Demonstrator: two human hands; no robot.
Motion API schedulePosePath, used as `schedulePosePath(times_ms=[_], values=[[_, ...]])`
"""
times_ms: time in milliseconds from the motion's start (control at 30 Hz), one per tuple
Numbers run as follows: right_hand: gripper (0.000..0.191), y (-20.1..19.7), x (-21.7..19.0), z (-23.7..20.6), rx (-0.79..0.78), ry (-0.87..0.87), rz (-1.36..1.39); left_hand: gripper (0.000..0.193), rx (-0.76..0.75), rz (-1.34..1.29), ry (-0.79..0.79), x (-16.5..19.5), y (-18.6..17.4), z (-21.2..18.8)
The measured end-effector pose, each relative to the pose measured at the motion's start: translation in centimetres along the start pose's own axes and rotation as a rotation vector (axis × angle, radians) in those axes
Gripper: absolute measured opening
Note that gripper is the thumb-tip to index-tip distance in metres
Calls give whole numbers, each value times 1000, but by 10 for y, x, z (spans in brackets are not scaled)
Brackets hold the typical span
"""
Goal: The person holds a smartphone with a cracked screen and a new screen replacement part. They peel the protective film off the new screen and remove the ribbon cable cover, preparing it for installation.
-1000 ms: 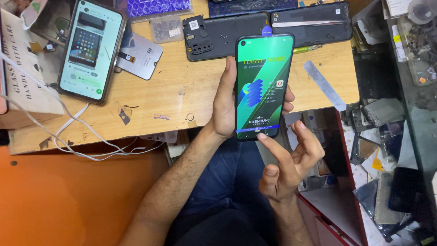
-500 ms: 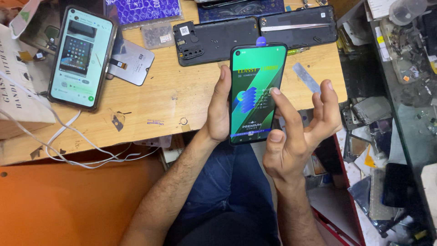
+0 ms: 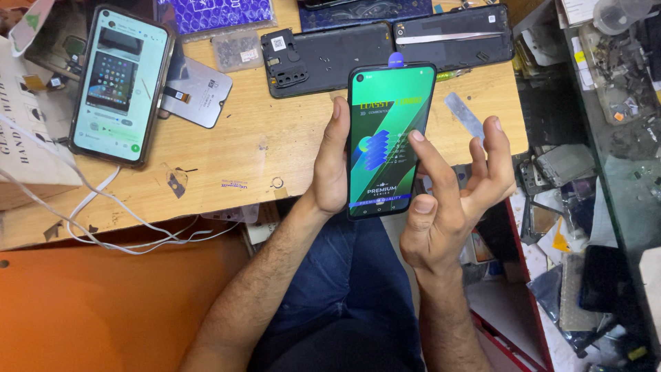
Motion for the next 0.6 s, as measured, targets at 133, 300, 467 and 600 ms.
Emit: schedulePosePath(times_ms=[133, 300, 467, 600], values=[[71, 1, 3, -3, -1, 0, 10, 85, -3, 2, 0, -1, -2, 0], [70, 2, 7, -20, -10, -14, -44, 90, -9, -16, -2, -4, -4, 0], [68, 12, 0, -51, -23, -80, -100, 95, -57, -61, 3, -6, -8, 1], [65, 13, 8, -62, 23, -112, -168, 98, -32, -84, 20, -9, -10, 1]])
Point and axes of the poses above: each hand's wrist, its own z-axis towards the middle knuckle, its own y-axis out of the palm, x = y × z, the point moved 4 cm from there along z, towards the middle knuckle, and after that the axes turned 4 degrees about z, right-handed, at the moved point
